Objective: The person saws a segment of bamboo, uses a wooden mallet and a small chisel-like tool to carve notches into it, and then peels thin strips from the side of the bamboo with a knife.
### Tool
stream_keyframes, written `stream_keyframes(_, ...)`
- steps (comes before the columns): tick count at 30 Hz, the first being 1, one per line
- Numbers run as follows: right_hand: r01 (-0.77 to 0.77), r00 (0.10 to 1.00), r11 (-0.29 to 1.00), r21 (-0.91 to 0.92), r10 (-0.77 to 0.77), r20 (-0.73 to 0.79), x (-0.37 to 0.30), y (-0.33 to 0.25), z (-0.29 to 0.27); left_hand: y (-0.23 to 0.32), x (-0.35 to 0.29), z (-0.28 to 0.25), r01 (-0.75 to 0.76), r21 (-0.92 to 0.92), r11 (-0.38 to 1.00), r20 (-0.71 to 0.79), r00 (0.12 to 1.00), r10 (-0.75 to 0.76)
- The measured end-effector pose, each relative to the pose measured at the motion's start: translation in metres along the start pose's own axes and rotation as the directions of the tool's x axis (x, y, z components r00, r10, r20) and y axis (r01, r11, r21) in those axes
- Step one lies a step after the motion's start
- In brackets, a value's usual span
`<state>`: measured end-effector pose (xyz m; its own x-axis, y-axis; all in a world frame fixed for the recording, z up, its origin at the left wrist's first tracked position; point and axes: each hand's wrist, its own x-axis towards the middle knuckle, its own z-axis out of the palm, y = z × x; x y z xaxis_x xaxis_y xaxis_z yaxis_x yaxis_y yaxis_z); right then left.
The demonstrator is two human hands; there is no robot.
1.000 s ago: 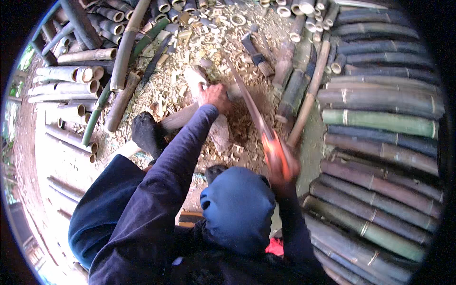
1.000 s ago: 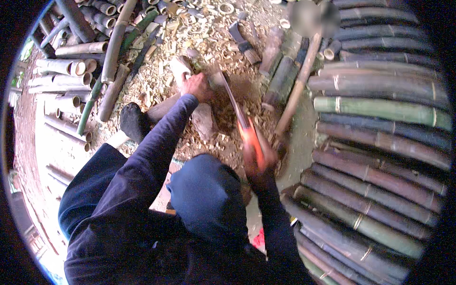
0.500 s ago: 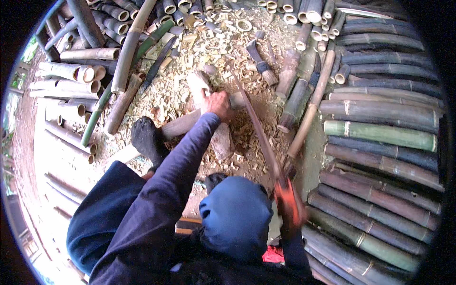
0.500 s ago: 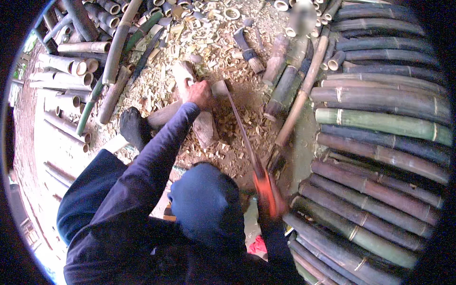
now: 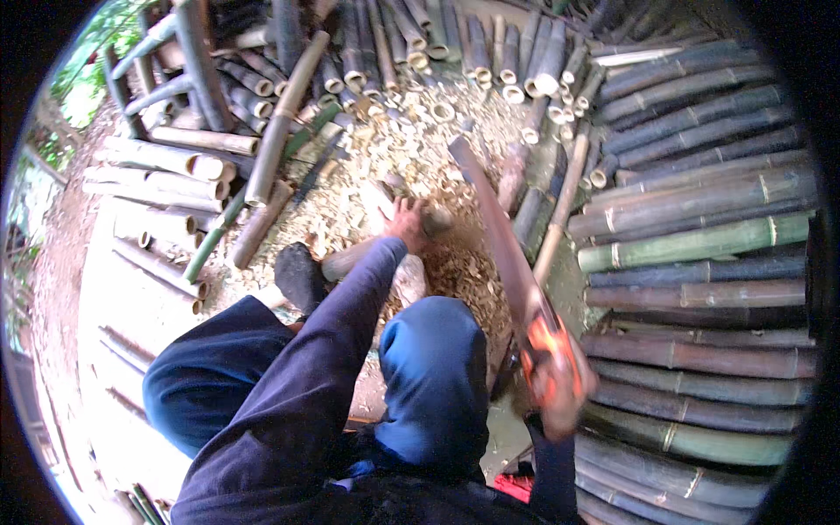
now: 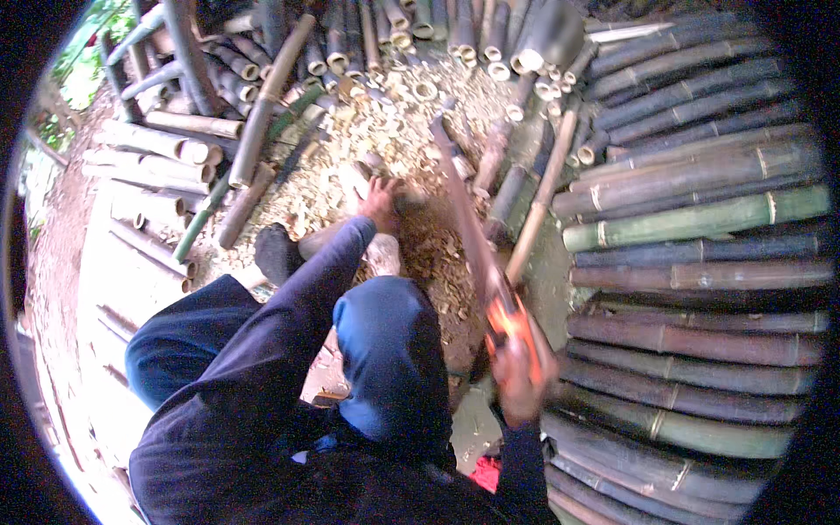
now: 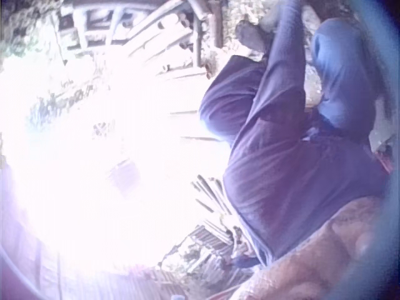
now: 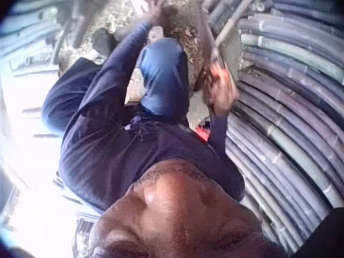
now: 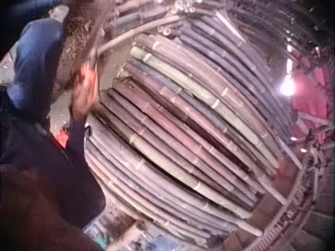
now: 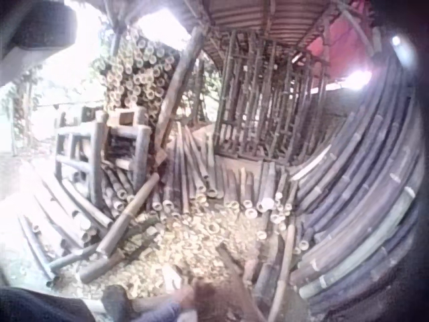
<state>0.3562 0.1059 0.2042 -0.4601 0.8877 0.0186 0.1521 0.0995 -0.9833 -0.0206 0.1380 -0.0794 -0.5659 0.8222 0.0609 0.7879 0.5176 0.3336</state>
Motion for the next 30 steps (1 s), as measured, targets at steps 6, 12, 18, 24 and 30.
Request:
stream_keyframes(6, -0.294, 0.955, 0.934, -0.203, 0.282, -0.089, -0.095, 0.018, -0.06, 0.076, -0.145, -0.058, 0.257, -0.9, 0.351, 0.116, 0.92, -0.375)
stream_keyframes(12, -0.347, 0.936, 0.938, -0.016, 0.345, -0.077, -0.074, 0.011, -0.077, -0.007, -0.171, -0.055, 0.115, -0.647, -0.754, 0.734, 0.361, -0.575)
stream_keyframes(18, -0.357, 0.931, 0.934, -0.028, 0.358, 0.066, -0.039, 0.011, -0.069, -0.175, -0.136, -0.023, -0.316, -0.504, -0.804, 0.746, 0.309, -0.589)
stream_keyframes(24, -0.395, 0.915, 0.918, 0.023, 0.396, -0.074, -0.053, 0.007, -0.086, -0.024, -0.144, -0.147, -0.31, -0.85, -0.425, 0.275, 0.427, -0.862)
stream_keyframes(30, -0.432, 0.9, 0.902, 0.022, 0.432, -0.061, -0.058, -0.003, -0.063, -0.022, -0.102, -0.324, -0.472, -0.88, 0.043, -0.371, 0.63, -0.682)
